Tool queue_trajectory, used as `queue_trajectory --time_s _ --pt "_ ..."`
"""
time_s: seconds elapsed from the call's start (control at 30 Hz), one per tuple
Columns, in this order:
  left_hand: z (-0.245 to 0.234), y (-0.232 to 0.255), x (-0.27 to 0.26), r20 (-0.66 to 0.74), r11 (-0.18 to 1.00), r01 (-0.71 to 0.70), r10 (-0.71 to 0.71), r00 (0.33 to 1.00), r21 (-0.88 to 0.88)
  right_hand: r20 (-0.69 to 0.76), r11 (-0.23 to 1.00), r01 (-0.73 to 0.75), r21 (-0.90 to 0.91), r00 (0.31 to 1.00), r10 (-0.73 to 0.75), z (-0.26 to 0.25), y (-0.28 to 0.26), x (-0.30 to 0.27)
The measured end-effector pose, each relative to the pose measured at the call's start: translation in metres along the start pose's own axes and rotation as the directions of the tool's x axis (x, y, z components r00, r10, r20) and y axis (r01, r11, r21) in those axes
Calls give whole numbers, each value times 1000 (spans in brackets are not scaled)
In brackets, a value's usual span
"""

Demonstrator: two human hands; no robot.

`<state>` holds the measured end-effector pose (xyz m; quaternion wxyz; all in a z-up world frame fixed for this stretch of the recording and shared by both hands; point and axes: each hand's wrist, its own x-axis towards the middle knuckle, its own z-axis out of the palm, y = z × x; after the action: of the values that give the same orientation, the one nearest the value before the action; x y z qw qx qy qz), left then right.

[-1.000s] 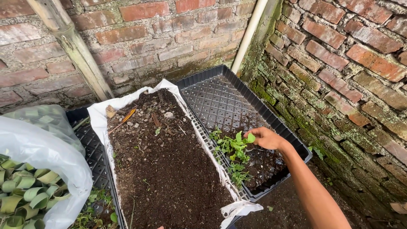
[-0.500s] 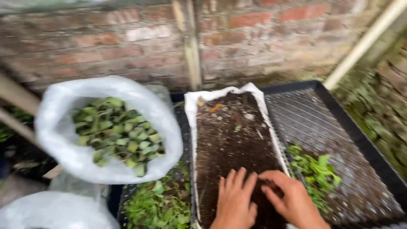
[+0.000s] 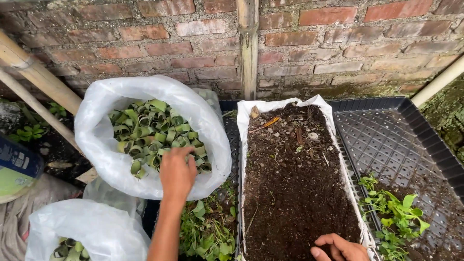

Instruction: The person is planting small green seedlings into a tray filled with soil, occasionally using small plastic rings to assist in the process.

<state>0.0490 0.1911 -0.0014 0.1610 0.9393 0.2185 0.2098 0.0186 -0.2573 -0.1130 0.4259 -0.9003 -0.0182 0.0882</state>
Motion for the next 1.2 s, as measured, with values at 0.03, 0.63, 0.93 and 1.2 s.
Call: queue_trajectory --time_s 0.03,0.63,0.93,1.2 --pt "14 -6 15 0 1000 0 0 1000 -5 -3 1000 0 -4 1000 0 -3 -2 0" --pt "-38 -20 57 72 847 126 -189 979 516 -25 997 -16 82 1000 18 -6 21 0" --pt "-29 -1 54 413 937 268 -341 844 226 -2 997 3 72 1000 -3 -8 17 -10" --pt "-51 35 0 620 653 523 -104 778 -547 -61 900 332 283 942 -329 -5 8 -28"
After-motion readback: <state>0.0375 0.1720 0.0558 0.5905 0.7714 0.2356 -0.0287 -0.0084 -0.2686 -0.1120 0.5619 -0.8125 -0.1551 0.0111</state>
